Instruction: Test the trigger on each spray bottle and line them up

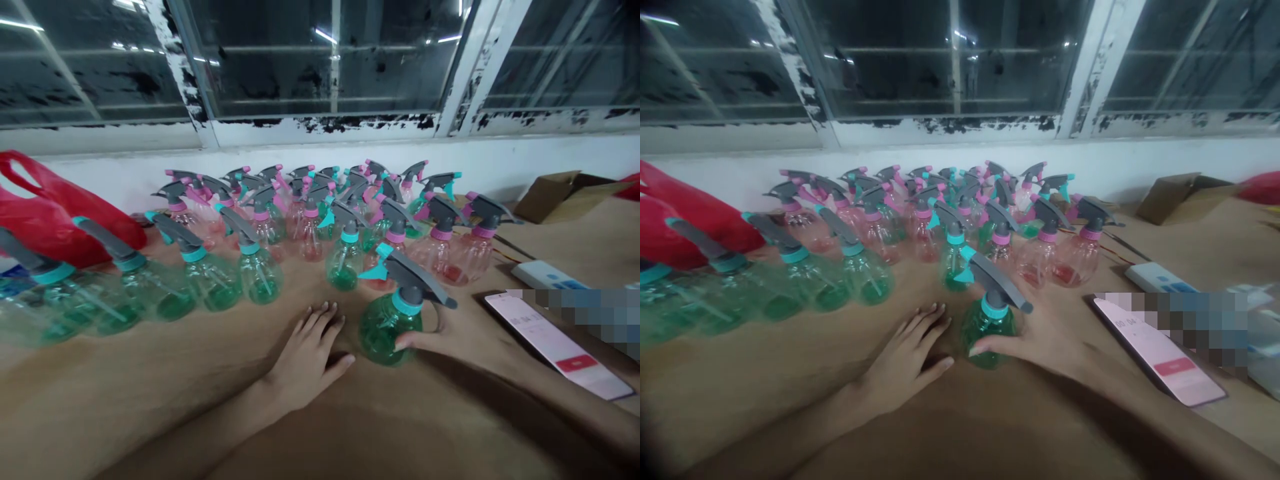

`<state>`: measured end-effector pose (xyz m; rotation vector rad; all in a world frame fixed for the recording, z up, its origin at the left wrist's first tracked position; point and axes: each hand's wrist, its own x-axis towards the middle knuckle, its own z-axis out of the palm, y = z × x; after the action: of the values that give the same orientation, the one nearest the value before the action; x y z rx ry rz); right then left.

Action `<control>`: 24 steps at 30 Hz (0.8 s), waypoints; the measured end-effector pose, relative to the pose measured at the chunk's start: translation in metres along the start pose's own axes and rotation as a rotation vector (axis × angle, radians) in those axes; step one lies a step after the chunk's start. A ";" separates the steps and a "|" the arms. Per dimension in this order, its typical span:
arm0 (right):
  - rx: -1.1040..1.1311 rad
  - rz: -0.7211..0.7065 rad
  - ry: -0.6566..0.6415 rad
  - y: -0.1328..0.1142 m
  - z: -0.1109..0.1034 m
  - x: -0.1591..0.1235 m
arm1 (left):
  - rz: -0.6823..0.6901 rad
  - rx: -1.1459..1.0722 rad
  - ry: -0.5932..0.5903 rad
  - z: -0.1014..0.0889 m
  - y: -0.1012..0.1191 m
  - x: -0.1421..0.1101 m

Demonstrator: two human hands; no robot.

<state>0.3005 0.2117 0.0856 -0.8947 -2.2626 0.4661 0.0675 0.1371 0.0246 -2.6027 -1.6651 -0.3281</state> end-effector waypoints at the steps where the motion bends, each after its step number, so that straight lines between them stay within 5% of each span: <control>1: -0.039 0.021 -0.008 -0.002 -0.002 -0.005 | -0.001 0.001 0.006 0.000 0.001 0.000; 10: -0.212 0.108 0.074 -0.005 0.014 -0.029 | -0.033 0.099 0.027 -0.004 0.012 -0.020; 17: -0.141 0.079 0.006 -0.026 0.042 0.011 | -0.046 0.147 0.065 -0.008 0.013 -0.055; 24: -0.258 -0.077 0.071 -0.041 0.077 0.060 | -0.069 0.108 0.068 -0.010 0.014 -0.057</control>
<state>0.1950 0.2187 0.0779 -0.9300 -2.3157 0.1073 0.0559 0.0785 0.0244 -2.4341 -1.7034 -0.3156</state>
